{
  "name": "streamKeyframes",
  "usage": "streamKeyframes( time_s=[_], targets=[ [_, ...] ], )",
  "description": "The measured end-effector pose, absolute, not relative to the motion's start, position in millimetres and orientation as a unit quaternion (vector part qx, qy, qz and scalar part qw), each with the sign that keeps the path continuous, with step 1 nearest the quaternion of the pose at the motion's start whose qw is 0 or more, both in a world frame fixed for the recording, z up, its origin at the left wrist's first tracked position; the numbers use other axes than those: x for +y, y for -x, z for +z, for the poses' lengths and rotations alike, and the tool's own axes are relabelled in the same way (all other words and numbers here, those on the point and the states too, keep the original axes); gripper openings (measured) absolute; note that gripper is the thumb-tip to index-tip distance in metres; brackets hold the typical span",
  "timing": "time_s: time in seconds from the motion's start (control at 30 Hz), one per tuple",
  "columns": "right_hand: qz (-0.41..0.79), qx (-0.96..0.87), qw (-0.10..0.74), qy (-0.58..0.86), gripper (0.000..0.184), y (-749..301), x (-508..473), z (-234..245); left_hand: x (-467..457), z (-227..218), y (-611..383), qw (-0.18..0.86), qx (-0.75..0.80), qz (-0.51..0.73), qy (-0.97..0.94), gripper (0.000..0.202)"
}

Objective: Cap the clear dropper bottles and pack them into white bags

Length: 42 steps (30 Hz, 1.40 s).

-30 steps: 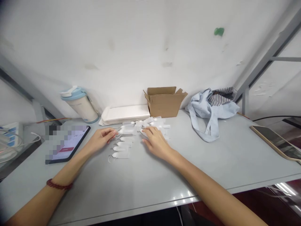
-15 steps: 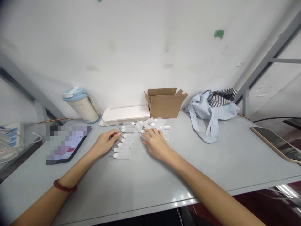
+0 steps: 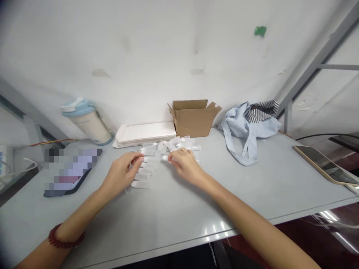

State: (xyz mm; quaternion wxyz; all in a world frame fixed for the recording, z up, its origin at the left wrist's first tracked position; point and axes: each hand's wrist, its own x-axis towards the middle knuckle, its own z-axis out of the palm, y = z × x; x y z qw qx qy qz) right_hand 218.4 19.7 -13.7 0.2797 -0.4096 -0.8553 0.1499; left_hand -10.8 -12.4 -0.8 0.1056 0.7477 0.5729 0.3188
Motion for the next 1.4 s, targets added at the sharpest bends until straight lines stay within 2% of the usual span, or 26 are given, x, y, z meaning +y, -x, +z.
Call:
streamKeyframes(
  time_s=[0.1,0.27,0.4,0.5,0.73,1.4],
  targets=[
    [0.249,-0.797,0.35,0.425,0.008,-218,16,-5,-14,0,9,0.149,0.575,0.325,-0.736,0.027],
    [0.38,-0.737,0.394,0.397,0.015,-217,9,4,-14,4,8,0.247,0.575,0.319,-0.711,0.032],
    [0.399,-0.729,0.393,0.395,0.017,-216,7,5,-16,8,7,0.347,0.544,0.333,-0.687,0.036],
    [0.398,-0.735,0.376,0.399,0.017,-214,5,4,-17,13,6,0.385,0.537,0.342,-0.668,0.037],
    [0.404,-0.744,0.362,0.391,0.013,-212,0,4,-18,14,8,0.371,0.547,0.392,-0.64,0.028],
    [0.417,-0.742,0.354,0.387,0.017,-213,-1,3,-21,13,4,0.425,0.515,0.396,-0.63,0.021]
  ],
)
